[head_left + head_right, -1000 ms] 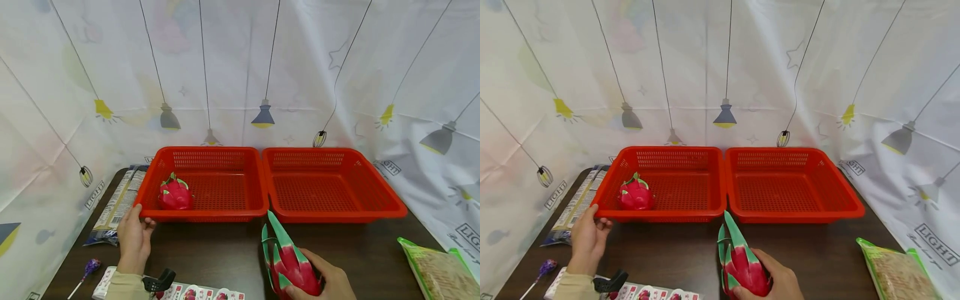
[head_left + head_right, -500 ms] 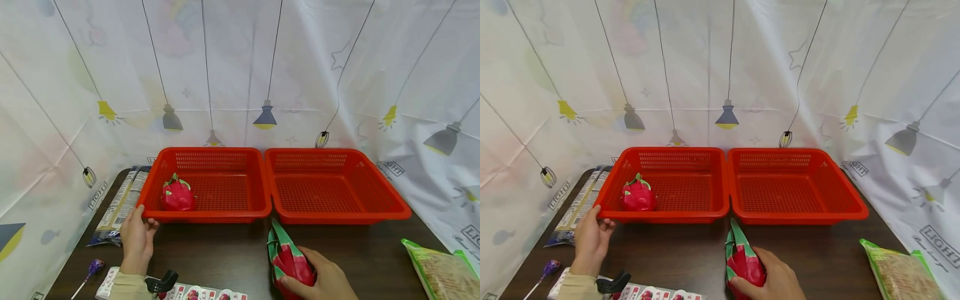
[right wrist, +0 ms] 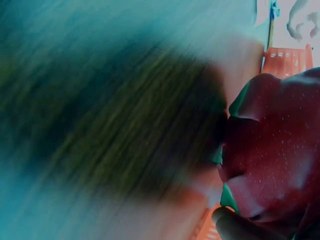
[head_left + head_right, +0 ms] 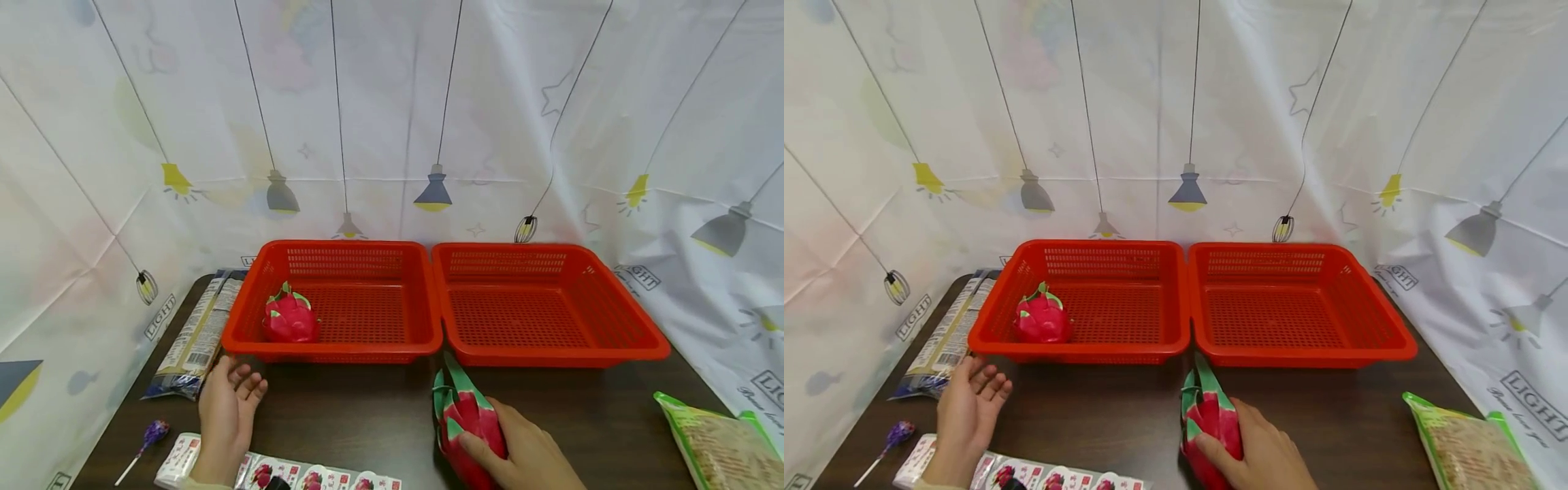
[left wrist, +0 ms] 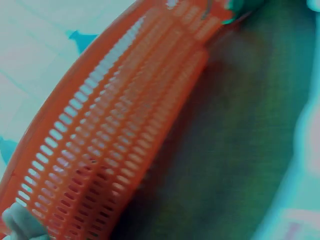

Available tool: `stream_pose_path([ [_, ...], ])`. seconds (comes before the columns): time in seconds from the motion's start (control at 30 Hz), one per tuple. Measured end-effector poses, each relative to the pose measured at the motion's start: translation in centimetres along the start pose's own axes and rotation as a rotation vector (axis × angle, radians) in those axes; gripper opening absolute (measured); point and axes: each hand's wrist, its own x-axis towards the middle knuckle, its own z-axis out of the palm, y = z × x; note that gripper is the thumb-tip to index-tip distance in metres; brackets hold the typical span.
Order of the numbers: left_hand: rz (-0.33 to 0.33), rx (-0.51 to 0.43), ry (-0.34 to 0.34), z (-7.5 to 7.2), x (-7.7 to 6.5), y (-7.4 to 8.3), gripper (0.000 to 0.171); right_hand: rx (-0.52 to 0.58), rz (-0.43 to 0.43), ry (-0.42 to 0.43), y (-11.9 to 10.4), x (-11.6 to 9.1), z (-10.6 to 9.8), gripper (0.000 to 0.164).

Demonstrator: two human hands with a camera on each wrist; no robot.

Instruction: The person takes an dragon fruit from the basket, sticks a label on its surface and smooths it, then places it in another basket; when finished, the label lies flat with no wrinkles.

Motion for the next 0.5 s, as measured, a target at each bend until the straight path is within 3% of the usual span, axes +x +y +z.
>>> stream_pose_path([
  [0.07,0.007,0.223,-0.090,-0.2,-1.4,-0.9,0.025,-0.008,-0.007,-0.009,0.1,0.0,0.0,0.090],
  [0.13,0.053,0.584,-0.255,-0.3,-2.7,-1.7,0.026,-0.015,-0.027,-0.012,0.2,0.0,-0.1,0.090],
  [0.23,0.183,1.175,-0.511,-0.2,-4.0,-2.9,0.034,-0.021,-0.039,-0.012,0.3,-0.1,-0.4,0.091],
  [0.3,0.249,1.477,-0.636,-0.2,-4.4,-3.6,0.043,-0.020,-0.038,-0.013,0.4,-0.2,-0.5,0.093],
  [0.33,0.261,1.581,-0.673,-0.2,-4.5,-4.0,0.048,-0.020,-0.034,-0.014,0.3,-0.2,-0.5,0.093],
  [0.4,0.264,1.734,-0.679,-0.2,-4.6,-4.7,0.057,-0.017,-0.032,-0.013,0.4,-0.3,-0.5,0.094],
  [0.5,0.277,1.812,-0.645,-0.2,-4.7,-5.6,0.062,-0.009,-0.045,-0.009,0.4,-0.2,-0.4,0.093],
])
